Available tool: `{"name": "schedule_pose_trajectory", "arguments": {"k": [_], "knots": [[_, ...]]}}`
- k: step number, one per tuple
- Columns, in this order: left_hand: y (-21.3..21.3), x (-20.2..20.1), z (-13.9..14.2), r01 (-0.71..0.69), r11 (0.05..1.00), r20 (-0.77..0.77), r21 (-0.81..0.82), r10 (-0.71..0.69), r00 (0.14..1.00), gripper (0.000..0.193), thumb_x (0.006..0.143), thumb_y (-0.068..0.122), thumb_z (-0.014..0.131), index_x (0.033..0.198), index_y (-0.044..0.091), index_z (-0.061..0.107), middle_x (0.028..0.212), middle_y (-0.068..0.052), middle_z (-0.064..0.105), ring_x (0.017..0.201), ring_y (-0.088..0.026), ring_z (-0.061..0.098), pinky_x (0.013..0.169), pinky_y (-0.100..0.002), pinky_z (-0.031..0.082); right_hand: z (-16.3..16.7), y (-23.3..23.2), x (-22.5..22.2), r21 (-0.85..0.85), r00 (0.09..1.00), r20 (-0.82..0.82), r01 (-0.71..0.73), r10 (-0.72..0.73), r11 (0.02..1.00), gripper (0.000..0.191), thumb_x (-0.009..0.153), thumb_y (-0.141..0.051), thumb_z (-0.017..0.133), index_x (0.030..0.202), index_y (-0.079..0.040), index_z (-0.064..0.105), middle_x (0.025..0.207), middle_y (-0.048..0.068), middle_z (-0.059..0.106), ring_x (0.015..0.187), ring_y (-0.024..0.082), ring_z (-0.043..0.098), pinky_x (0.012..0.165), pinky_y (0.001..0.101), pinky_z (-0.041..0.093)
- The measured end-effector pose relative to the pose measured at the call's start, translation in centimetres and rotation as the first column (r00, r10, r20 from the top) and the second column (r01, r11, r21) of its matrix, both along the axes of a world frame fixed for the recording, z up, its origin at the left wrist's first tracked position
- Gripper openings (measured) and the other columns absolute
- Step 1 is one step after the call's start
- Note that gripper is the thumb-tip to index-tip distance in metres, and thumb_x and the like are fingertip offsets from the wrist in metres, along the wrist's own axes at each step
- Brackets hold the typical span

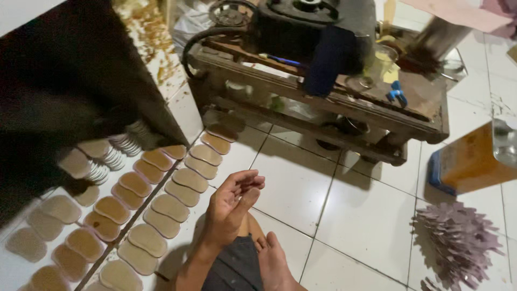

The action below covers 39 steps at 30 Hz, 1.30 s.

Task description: The person sits on the floor of a shoe workshop and gathers white foam shoe components into bundles, arranging the pieces by hand on the floor next to pink foam parts. Near the end the person stands and handles finished white children's shoes from a rack, holding and turning one shoe.

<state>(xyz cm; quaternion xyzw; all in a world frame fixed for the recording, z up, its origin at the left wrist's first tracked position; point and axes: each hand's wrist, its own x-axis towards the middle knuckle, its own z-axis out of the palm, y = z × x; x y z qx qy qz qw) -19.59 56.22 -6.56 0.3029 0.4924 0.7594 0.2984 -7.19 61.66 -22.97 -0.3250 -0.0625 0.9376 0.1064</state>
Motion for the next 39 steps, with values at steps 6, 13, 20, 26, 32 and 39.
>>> {"name": "schedule_pose_trajectory", "arguments": {"k": [6, 13, 20, 26, 32, 39], "knots": [[-7.7, -2.7, 6.1, -0.233, 0.97, -0.416, -0.061, 0.188, 0.89, 0.032, 0.097, 0.012, 0.068, 0.126, -0.001, 0.066, 0.112, -0.008, 0.076, 0.107, -0.014, 0.07, 0.098, -0.03, 0.056, 4.7, -0.8, -0.1, 0.069, 0.994, -0.085, -0.06, 0.066, 0.996, 0.061, 0.106, -0.056, 0.037, 0.119, 0.001, 0.055, 0.11, 0.015, 0.063, 0.102, 0.028, 0.059, 0.097, 0.0368, 0.046], [-13.3, -10.5, 13.1, -0.455, 0.886, -0.78, 0.086, 0.344, 0.523, 0.013, 0.1, 0.013, 0.064, 0.095, 0.001, 0.067, 0.081, -0.004, 0.069, 0.073, -0.009, 0.061, 0.068, -0.026, 0.051, 25.0, -1.5, 2.9, 0.958, 0.992, -0.113, 0.126, -0.064, 0.256, 0.041, 0.094, -0.002, 0.054, 0.132, 0.01, 0.059, 0.116, 0.021, 0.073, 0.111, 0.03, 0.072, 0.102, 0.0438, 0.056], [-12.6, -16.4, 19.2, -0.583, 0.789, -0.967, 0.196, 0.255, 0.021, 0.041, 0.101, 0.012, 0.07, 0.068, -0.001, 0.05, 0.06, -0.013, 0.047, 0.052, -0.021, 0.043, 0.052, -0.035, 0.037, 25.4, 1.9, -7.6, 1.0, 0.984, 0.004, -0.004, 0.181, -0.001, 0.047, 0.093, -0.01, 0.065, 0.14, -0.003, 0.06, 0.106, 0.01, 0.075, 0.098, 0.017, 0.071, 0.087, 0.0336, 0.059], [-10.4, -22.4, 27.0, -0.505, 0.716, -0.782, 0.482, 0.09, -0.617, 0.019, 0.1, 0.012, 0.079, 0.111, 0.002, 0.069, 0.113, -0.013, 0.068, 0.112, -0.031, 0.063, 0.098, -0.043, 0.051, 33.0, 6.8, -18.3, 0.962, 0.955, 0.053, 0.031, 0.293, -0.272, 0.051, 0.095, -0.014, 0.068, 0.144, -0.007, 0.054, 0.104, 0.007, 0.074, 0.093, 0.013, 0.069, 0.084, 0.0296, 0.058], [-9.6, -28.3, 31.5, -0.697, 0.378, -0.517, 0.609, -0.477, -0.711, 0.063, 0.089, 0.046, 0.08, 0.133, 0.004, 0.064, 0.133, -0.02, 0.065, 0.134, -0.032, 0.049, 0.118, -0.051, 0.034, 35.2, 12.9, -34.2, 0.889, 0.875, -0.228, 0.366, 0.427, -0.275, 0.06, 0.097, -0.013, 0.069, 0.151, -0.007, 0.044, 0.114, 0.008, 0.069, 0.099, 0.016, 0.069, 0.09, 0.0303, 0.058], [-8.8, -31.1, 30.0, -0.81, 0.176, -0.576, 0.56, -0.62, -0.533, 0.076, 0.088, 0.069, 0.066, 0.139, 0.013, 0.062, 0.123, -0.011, 0.062, 0.126, -0.03, 0.052, 0.109, -0.056, 0.031, 38.5, 15.0, -42.5, 0.782, 0.818, -0.379, 0.533, 0.432, -0.323, 0.079, 0.098, -0.018, 0.076, 0.161, -0.005, 0.031, 0.14, 0.017, 0.054, 0.126, 0.025, 0.057, 0.11, 0.0379, 0.05]]}}
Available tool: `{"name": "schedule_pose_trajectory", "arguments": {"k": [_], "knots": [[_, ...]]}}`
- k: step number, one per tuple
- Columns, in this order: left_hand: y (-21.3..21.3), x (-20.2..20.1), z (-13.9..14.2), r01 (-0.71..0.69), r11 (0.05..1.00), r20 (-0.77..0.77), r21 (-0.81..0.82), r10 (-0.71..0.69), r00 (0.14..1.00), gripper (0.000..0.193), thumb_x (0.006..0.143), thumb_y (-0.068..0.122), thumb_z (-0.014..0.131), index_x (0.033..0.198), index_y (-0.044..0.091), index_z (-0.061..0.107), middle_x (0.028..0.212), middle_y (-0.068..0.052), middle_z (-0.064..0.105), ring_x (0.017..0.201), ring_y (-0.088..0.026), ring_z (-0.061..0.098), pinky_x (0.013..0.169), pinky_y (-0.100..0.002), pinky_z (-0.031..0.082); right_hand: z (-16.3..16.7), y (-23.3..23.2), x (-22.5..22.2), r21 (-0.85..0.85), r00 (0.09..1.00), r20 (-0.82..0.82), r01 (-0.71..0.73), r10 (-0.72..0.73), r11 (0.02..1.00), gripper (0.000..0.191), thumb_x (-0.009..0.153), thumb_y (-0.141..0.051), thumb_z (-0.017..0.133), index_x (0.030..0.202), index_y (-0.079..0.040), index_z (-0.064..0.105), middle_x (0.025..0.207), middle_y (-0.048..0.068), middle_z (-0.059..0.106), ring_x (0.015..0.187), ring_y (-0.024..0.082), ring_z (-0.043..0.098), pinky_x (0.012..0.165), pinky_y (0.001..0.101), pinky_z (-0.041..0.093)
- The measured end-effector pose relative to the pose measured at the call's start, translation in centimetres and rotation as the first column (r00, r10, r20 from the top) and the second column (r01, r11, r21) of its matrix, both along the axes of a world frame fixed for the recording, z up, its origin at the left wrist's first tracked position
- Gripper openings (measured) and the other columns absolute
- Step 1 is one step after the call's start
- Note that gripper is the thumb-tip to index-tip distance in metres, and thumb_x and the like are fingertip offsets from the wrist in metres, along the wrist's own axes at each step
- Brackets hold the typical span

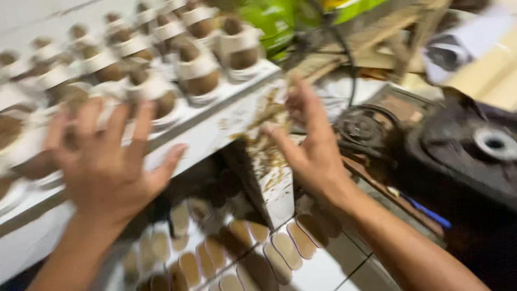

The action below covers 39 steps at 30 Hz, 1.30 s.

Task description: The person sits on the floor of a shoe workshop and gathers white foam shoe components into bundles, arranging the pieces by hand on the floor next to pink foam parts. Near the end the person stands and handles finished white children's shoes from a rack, holding and turning one shoe.

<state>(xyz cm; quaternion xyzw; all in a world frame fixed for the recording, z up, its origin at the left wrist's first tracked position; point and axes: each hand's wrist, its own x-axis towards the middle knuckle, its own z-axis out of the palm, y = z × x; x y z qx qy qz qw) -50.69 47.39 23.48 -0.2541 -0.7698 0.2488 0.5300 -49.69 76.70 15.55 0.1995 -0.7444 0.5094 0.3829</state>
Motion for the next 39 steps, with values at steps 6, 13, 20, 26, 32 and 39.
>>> {"name": "schedule_pose_trajectory", "arguments": {"k": [6, 13, 20, 26, 32, 39], "knots": [[-1.5, -0.3, 0.5, 0.124, 0.96, 0.179, 0.251, -0.172, 0.969, 0.061, 0.092, 0.051, 0.075, 0.14, 0.016, 0.058, 0.134, -0.014, 0.062, 0.129, -0.027, 0.053, 0.111, -0.059, 0.031, 9.9, -2.3, -8.1, 0.227, 0.983, 0.098, 0.13, -0.155, 0.965, 0.083, 0.09, -0.03, 0.081, 0.153, 0.002, 0.038, 0.148, 0.027, 0.048, 0.134, 0.042, 0.047, 0.111, 0.0496, 0.038], [-0.9, -0.5, 3.2, 0.136, 0.916, 0.291, 0.377, -0.257, 0.922, 0.058, 0.09, 0.044, 0.075, 0.137, 0.017, 0.055, 0.15, -0.012, 0.053, 0.138, -0.023, 0.043, 0.116, -0.059, 0.028, 15.8, -2.8, -9.8, 0.283, 0.873, 0.45, 0.059, -0.187, 0.957, 0.066, 0.083, -0.035, 0.077, 0.135, 0.0, 0.053, 0.122, 0.026, 0.065, 0.114, 0.042, 0.062, 0.095, 0.0459, 0.05], [-1.1, -0.3, 4.8, 0.048, 0.881, 0.544, 0.47, -0.332, 0.771, 0.066, 0.082, 0.042, 0.078, 0.135, 0.018, 0.047, 0.159, -0.013, 0.04, 0.144, -0.027, 0.033, 0.116, -0.064, 0.024, 19.7, -3.9, -9.7, 0.335, 0.753, 0.619, 0.002, -0.222, 0.942, 0.068, 0.085, -0.033, 0.075, 0.139, 0.0, 0.051, 0.117, 0.029, 0.066, 0.105, 0.047, 0.064, 0.085, 0.0504, 0.052], [-1.3, 0.2, 6.6, -0.032, 0.874, 0.67, 0.485, -0.348, 0.656, 0.08, 0.079, 0.042, 0.081, 0.147, 0.023, 0.042, 0.165, -0.011, 0.034, 0.149, -0.025, 0.029, 0.121, -0.064, 0.019, 21.7, -5.2, -10.3, 0.492, 0.614, 0.698, -0.039, -0.368, 0.87, 0.067, 0.088, -0.036, 0.076, 0.14, 0.0, 0.052, 0.107, 0.03, 0.071, 0.099, 0.049, 0.067, 0.083, 0.0535, 0.053], [-1.9, -0.4, 8.6, -0.013, 0.882, 0.654, 0.471, -0.338, 0.677, 0.079, 0.084, 0.046, 0.078, 0.152, 0.025, 0.043, 0.169, -0.006, 0.031, 0.154, -0.023, 0.017, 0.121, -0.061, 0.019, 22.2, -6.3, -10.2, 0.459, 0.546, 0.747, -0.011, -0.38, 0.888, 0.062, 0.09, -0.04, 0.075, 0.134, 0.001, 0.057, 0.103, 0.029, 0.072, 0.097, 0.046, 0.069, 0.08, 0.05, 0.056], [-0.9, -2.1, 11.3, -0.007, 0.866, 0.626, 0.501, -0.357, 0.693, 0.062, 0.092, 0.045, 0.067, 0.147, 0.024, 0.05, 0.163, -0.004, 0.038, 0.153, -0.021, 0.019, 0.118, -0.061, 0.023, 23.8, -7.2, -10.3, 0.482, 0.608, 0.666, 0.09, -0.432, 0.871, 0.061, 0.083, -0.032, 0.081, 0.128, 0.003, 0.06, 0.113, 0.03, 0.066, 0.102, 0.047, 0.064, 0.086, 0.0514, 0.052]]}}
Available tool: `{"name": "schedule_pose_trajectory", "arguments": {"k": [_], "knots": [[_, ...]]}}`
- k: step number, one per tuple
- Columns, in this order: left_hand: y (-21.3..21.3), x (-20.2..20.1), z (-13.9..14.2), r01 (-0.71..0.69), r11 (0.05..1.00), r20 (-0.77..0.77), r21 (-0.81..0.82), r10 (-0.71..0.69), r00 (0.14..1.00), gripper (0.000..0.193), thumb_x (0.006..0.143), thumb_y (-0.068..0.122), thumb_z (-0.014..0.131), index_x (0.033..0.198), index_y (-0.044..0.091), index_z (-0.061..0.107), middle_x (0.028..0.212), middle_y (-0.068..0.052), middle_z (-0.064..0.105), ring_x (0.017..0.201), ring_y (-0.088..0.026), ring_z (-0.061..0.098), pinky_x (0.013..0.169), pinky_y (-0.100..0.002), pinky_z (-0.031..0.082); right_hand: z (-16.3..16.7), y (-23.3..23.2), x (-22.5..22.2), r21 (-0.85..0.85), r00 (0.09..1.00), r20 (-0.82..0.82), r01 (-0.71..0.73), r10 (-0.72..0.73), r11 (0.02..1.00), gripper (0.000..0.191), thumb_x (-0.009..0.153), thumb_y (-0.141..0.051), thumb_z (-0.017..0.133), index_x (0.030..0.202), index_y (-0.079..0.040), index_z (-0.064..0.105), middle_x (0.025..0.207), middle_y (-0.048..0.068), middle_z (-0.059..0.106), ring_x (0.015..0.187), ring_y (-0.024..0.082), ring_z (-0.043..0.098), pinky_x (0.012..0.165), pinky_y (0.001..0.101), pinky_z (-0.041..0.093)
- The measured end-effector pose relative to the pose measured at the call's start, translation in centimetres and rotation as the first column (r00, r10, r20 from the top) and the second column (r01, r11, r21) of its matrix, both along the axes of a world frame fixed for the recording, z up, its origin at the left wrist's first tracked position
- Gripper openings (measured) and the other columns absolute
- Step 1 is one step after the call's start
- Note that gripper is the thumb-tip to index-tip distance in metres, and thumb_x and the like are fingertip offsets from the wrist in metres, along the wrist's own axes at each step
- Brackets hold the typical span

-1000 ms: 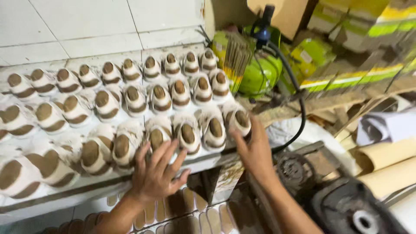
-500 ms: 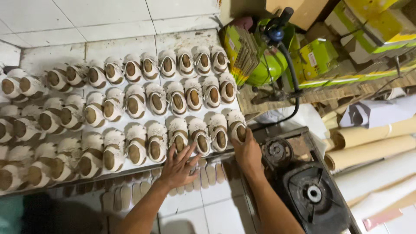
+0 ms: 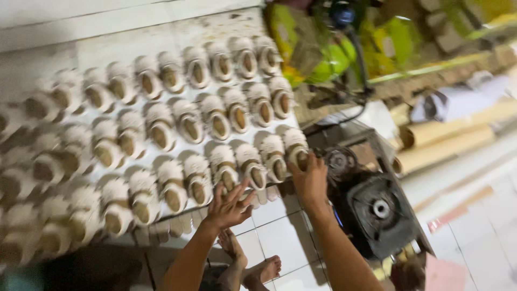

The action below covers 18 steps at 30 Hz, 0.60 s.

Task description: The person sits on the floor of a shoe workshop and gathers white foam shoe components into bundles, arranging the pieces by hand on the floor next to pink foam parts. Near the end the person stands and handles finished white children's shoes from a rack, holding and turning one shoe.

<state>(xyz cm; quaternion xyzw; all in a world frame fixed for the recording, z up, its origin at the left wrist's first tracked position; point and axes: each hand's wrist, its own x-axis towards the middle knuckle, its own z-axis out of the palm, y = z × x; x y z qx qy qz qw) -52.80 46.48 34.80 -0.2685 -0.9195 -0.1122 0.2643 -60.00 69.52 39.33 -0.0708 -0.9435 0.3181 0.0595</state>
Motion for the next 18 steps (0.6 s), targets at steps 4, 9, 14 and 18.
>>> {"name": "schedule_pose_trajectory", "arguments": {"k": [4, 9, 14, 18], "knots": [[0.5, 1.0, 1.7, 0.046, 0.997, 0.084, 0.067, -0.052, 0.995, 0.057, 0.098, 0.043, 0.06, 0.148, 0.018, 0.055, 0.161, -0.011, 0.043, 0.152, -0.023, 0.03, 0.119, -0.062, 0.026, 0.3, 0.1, -0.4, -0.008, 0.987, 0.103, 0.127, -0.126, 0.992, 0.053, 0.085, -0.032, 0.078, 0.126, -0.001, 0.064, 0.116, 0.028, 0.064, 0.103, 0.045, 0.063, 0.085, 0.0507, 0.052], [3.6, 1.6, 4.3, -0.07, 0.969, 0.348, 0.239, -0.018, 0.937, 0.065, 0.082, 0.05, 0.064, 0.131, 0.008, 0.057, 0.139, -0.025, 0.055, 0.135, -0.04, 0.045, 0.105, -0.067, 0.026, 0.9, 2.3, -2.1, -0.111, 0.988, 0.114, 0.12, -0.107, 0.987, 0.049, 0.08, -0.026, 0.082, 0.116, 0.005, 0.067, 0.106, 0.026, 0.071, 0.091, 0.037, 0.069, 0.077, 0.0452, 0.055], [6.8, 4.5, 5.4, -0.467, 0.588, 0.673, 0.661, -0.189, 0.715, 0.055, 0.096, 0.046, 0.058, 0.129, 0.002, 0.06, 0.118, -0.022, 0.066, 0.106, -0.039, 0.063, 0.09, -0.048, 0.05, 4.7, 5.5, 1.4, -0.526, 0.929, 0.356, 0.287, -0.099, 0.8, 0.027, 0.087, -0.015, 0.077, 0.109, 0.001, 0.074, 0.098, 0.024, 0.081, 0.079, 0.023, 0.074, 0.069, 0.0389, 0.059], [8.3, 4.3, 6.6, -0.914, 0.214, 0.405, 0.344, -0.912, -0.061, 0.071, 0.09, 0.059, 0.048, 0.116, -0.005, 0.065, 0.098, -0.024, 0.073, 0.08, -0.033, 0.072, 0.069, -0.041, 0.058, 11.7, 7.0, 9.0, -0.773, 0.966, 0.104, -0.072, 0.238, 0.63, 0.036, 0.09, 0.001, 0.082, 0.109, 0.002, 0.051, 0.106, 0.018, 0.041, 0.094, 0.023, 0.054, 0.088, 0.0425, 0.061]]}}
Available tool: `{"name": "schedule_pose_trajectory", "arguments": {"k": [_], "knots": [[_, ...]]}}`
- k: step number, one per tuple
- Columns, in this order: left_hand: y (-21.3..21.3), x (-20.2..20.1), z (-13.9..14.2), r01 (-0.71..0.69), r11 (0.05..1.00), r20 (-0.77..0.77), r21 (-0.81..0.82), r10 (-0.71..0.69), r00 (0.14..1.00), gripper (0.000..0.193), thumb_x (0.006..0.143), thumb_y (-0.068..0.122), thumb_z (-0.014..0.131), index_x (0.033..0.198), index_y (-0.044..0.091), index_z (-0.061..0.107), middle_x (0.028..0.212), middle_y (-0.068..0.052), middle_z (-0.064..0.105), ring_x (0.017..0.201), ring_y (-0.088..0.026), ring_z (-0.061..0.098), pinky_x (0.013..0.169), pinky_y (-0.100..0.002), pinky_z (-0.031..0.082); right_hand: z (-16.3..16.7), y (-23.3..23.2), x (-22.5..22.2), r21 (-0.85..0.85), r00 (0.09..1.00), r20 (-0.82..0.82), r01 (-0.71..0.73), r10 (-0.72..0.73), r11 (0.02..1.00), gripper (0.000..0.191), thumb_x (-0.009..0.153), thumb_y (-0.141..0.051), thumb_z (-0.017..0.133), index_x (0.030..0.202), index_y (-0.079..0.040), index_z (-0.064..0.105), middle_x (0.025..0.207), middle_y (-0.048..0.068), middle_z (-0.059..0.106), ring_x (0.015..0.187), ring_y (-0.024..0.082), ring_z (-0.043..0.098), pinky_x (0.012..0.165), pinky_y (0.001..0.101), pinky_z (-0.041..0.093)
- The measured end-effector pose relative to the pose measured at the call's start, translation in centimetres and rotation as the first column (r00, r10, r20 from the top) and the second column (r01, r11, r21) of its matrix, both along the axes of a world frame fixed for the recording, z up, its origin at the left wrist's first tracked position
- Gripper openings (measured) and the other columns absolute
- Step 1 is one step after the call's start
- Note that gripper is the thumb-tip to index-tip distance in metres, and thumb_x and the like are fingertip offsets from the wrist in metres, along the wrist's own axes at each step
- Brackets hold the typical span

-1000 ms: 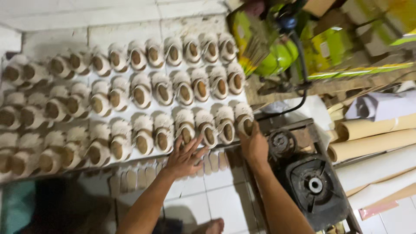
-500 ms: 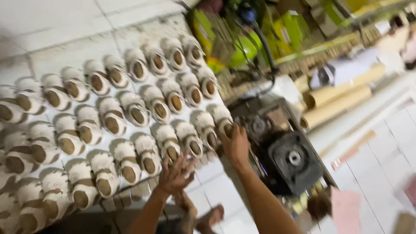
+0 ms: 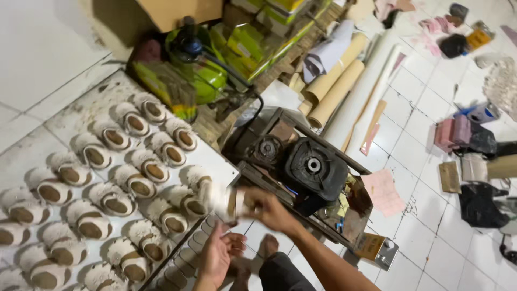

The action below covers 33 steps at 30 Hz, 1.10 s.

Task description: The person sits on the floor of a shoe workshop and gathers white foam shoe components into bundles, arranging the pieces by hand on the floor next to pink foam parts. Near the end the person stands and handles finished white children's shoes from a rack, holding and turning one shoe.

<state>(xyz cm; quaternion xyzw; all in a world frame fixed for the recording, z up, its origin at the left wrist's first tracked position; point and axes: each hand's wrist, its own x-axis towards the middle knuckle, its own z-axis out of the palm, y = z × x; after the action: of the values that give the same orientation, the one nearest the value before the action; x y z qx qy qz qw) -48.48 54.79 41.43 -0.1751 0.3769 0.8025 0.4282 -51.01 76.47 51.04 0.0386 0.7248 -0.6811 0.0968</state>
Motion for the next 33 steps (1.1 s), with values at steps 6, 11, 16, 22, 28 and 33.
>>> {"name": "schedule_pose_trajectory", "arguments": {"k": [6, 11, 16, 22, 28, 33], "knots": [[1.3, -3.4, 6.4, -0.019, 0.982, 0.064, 0.186, 0.007, 0.998, 0.051, 0.092, 0.043, 0.057, 0.124, 0.004, 0.062, 0.101, -0.016, 0.071, 0.084, -0.027, 0.072, 0.068, -0.041, 0.058, 8.5, -0.7, 4.1, 0.374, 0.912, -0.385, 0.017, 0.139, 0.927, 0.047, 0.086, 0.007, 0.068, 0.133, -0.003, 0.066, 0.144, 0.018, 0.061, 0.13, 0.036, 0.06, 0.103, 0.0418, 0.052], [4.1, -1.5, 12.1, -0.222, 0.956, -0.167, -0.193, 0.191, 0.967, 0.055, 0.079, 0.032, 0.07, 0.131, 0.015, 0.058, 0.103, -0.007, 0.07, 0.089, -0.02, 0.069, 0.073, -0.038, 0.059, 10.1, -1.0, 3.9, 0.537, 0.898, -0.404, 0.079, 0.173, 0.84, 0.045, 0.074, 0.003, 0.069, 0.119, -0.003, 0.073, 0.12, 0.02, 0.063, 0.109, 0.039, 0.06, 0.094, 0.0439, 0.05], [5.9, 2.4, 12.9, -0.384, 0.771, -0.342, -0.508, 0.228, 0.912, 0.048, 0.088, 0.037, 0.072, 0.124, 0.008, 0.061, 0.104, -0.002, 0.068, 0.085, -0.016, 0.071, 0.075, -0.031, 0.056, 10.8, 0.2, 3.8, 0.428, 0.945, -0.082, -0.252, 0.315, 0.868, 0.027, 0.084, -0.013, 0.078, 0.108, -0.001, 0.07, 0.104, 0.016, 0.064, 0.091, 0.031, 0.068, 0.077, 0.0373, 0.056], [6.4, 5.1, 10.6, -0.43, 0.868, -0.4, -0.247, 0.313, 0.861, 0.034, 0.1, 0.026, 0.065, 0.12, -0.001, 0.061, 0.091, -0.009, 0.067, 0.08, -0.015, 0.062, 0.07, -0.029, 0.05, 12.7, 3.2, 0.4, 0.346, 0.682, 0.043, -0.696, 0.73, 0.629, 0.031, 0.087, -0.012, 0.077, 0.11, 0.002, 0.063, 0.102, 0.015, 0.064, 0.088, 0.032, 0.065, 0.075, 0.0436, 0.053], [8.2, 5.7, 9.7, -0.445, 0.878, -0.267, -0.177, 0.393, 0.88, 0.035, 0.097, 0.019, 0.064, 0.128, 0.004, 0.062, 0.096, -0.005, 0.064, 0.083, -0.012, 0.06, 0.071, -0.028, 0.049, 12.8, 4.6, -1.3, 0.426, 0.425, -0.05, -0.809, 0.904, 0.405, 0.019, 0.091, -0.01, 0.073, 0.103, 0.002, 0.063, 0.101, 0.015, 0.065, 0.091, 0.033, 0.066, 0.078, 0.0449, 0.054], [6.1, 5.1, 11.8, -0.526, 0.85, -0.183, -0.028, 0.513, 0.839, 0.034, 0.099, 0.026, 0.06, 0.124, 0.004, 0.059, 0.101, -0.01, 0.068, 0.083, -0.02, 0.066, 0.068, -0.034, 0.054, 12.4, 6.8, -0.4, 0.447, 0.308, -0.246, -0.805, 0.919, 0.389, 0.006, 0.094, -0.006, 0.069, 0.094, -0.008, 0.063, 0.101, 0.01, 0.066, 0.095, 0.026, 0.066, 0.085, 0.0372, 0.059]]}}
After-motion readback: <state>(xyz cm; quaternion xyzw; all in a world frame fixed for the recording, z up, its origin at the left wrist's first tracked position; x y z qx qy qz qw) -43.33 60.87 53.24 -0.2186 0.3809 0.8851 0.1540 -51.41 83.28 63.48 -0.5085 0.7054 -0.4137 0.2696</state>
